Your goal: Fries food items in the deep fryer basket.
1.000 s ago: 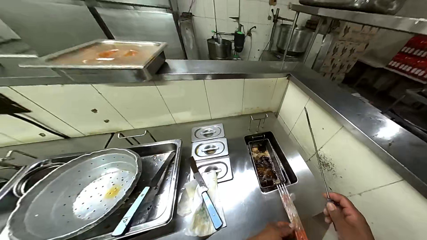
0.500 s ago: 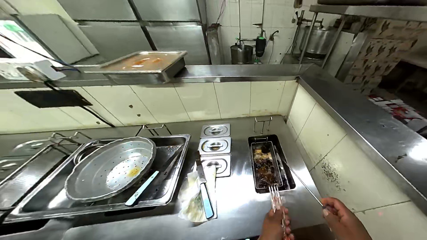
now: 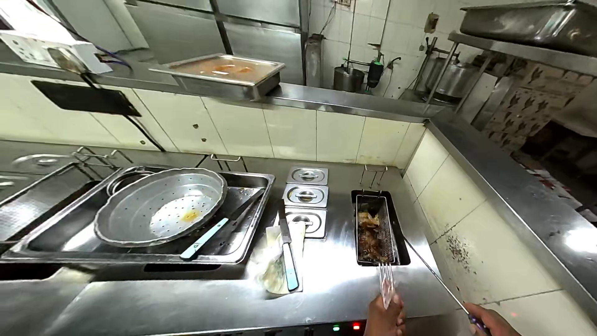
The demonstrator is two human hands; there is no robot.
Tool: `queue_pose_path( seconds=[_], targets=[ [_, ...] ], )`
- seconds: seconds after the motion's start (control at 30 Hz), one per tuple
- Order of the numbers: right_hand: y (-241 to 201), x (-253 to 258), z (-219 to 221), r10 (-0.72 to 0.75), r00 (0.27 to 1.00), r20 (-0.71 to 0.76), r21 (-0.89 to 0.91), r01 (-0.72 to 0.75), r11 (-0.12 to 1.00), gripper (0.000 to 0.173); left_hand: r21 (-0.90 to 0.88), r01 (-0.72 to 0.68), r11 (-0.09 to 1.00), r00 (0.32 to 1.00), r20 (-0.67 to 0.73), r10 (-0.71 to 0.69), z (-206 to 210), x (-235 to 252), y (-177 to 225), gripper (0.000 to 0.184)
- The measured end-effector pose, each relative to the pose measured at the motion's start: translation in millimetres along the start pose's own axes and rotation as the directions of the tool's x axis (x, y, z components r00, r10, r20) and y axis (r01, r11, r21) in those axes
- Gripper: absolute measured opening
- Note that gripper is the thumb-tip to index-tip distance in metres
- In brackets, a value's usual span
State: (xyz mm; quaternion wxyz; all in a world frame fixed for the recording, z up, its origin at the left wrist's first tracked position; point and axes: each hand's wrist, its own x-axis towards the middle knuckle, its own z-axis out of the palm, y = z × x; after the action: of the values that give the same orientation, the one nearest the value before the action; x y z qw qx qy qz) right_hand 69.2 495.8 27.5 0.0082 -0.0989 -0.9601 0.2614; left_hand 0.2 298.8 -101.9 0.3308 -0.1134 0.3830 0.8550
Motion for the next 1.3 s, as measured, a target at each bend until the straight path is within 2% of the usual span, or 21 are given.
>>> queue_pose_path(
  seconds=[0.27,0.47,0.67,0.87,1.3],
  targets=[
    [26,24,-11,-0.082,0.994,0.066,-0.042,0.085,0.995,0.033,0.063,-0.106,0.992,0.994,-0.027,0.108,15,4,-30,0.014],
    [25,31,1,-0.142,0.985,0.096,-0.072,0.149,0.986,0.034,0.075,-0.139,0.987,0.99,-0.027,0.142,17,9,-45,0.02],
    [2,36,-2,-0.04,0.982,0.186,-0.24,0.085,0.967,0.036,0.146,-0.14,0.979,0.988,-0.044,0.148,9,4,-46,0.022],
    [-34,51,-1,0.03,0.949,0.314,-0.391,0.1,0.915,0.034,0.231,-0.153,0.961,0.986,-0.036,0.165,7,0,-48,0.029],
    [-53,63,23,0.127,0.926,0.356,-0.468,0.059,0.882,0.035,0.295,-0.154,0.943,0.986,-0.013,0.165,7,0,-50,0.029]
  ],
)
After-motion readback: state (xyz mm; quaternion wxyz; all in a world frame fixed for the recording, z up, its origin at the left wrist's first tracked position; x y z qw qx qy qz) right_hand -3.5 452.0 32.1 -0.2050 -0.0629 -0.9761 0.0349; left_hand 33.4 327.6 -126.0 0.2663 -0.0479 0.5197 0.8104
